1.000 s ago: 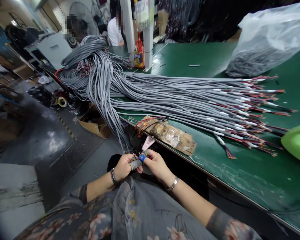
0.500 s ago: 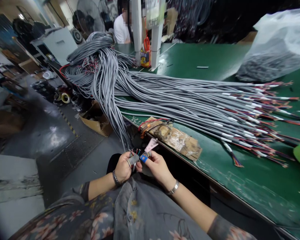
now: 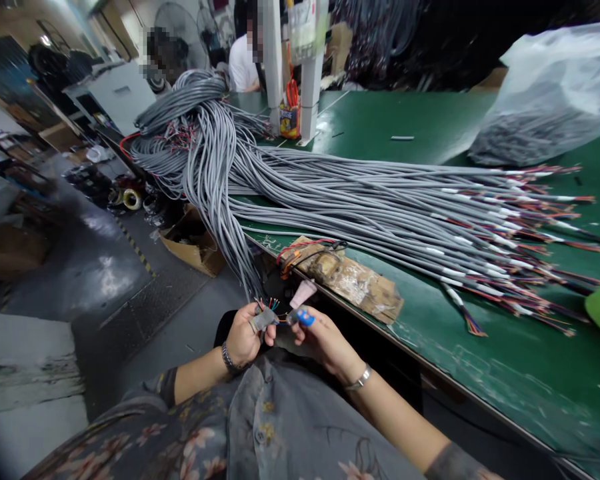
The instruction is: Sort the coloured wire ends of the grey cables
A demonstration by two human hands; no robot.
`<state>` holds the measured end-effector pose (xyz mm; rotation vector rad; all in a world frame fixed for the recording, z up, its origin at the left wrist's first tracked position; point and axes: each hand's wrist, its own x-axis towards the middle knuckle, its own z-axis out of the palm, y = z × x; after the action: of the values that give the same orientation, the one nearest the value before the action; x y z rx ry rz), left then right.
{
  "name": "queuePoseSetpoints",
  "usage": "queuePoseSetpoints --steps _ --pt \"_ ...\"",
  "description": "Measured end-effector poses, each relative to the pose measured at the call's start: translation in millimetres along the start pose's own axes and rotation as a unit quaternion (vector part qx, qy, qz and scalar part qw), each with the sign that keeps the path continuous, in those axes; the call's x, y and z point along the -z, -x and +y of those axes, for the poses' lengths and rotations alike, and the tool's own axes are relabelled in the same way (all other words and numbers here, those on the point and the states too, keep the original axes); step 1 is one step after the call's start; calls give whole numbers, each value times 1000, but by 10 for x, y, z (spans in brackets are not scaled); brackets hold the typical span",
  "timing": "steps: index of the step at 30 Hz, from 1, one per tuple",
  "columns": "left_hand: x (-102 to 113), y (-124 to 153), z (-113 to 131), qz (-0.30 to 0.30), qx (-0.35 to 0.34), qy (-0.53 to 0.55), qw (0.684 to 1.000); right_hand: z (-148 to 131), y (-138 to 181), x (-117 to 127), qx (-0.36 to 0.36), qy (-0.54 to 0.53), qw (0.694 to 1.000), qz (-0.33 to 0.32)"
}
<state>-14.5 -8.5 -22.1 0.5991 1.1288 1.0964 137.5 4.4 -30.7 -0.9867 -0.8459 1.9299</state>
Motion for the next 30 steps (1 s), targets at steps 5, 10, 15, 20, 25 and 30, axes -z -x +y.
queuePoseSetpoints --steps 5,10,15,20,25,30 --pt "-16 23 7 -26 -8 -23 999 -59 8 28 -15 -52 998 -7" --pt "-15 31 -23 -50 -2 -55 997 -119 0 -66 -22 -27 999 -33" --pt "7 32 -43 -59 10 -70 996 -89 -45 -96 -9 9 1000 -4" --pt "-11 32 -29 -43 19 -63 997 -84 -17 -132 7 54 998 41" --pt "-37 21 -25 -12 13 -33 999 -83 32 -184 12 51 996 69" --pt "-25 21 -26 -29 23 -25 999 -82 8 -194 4 15 999 50"
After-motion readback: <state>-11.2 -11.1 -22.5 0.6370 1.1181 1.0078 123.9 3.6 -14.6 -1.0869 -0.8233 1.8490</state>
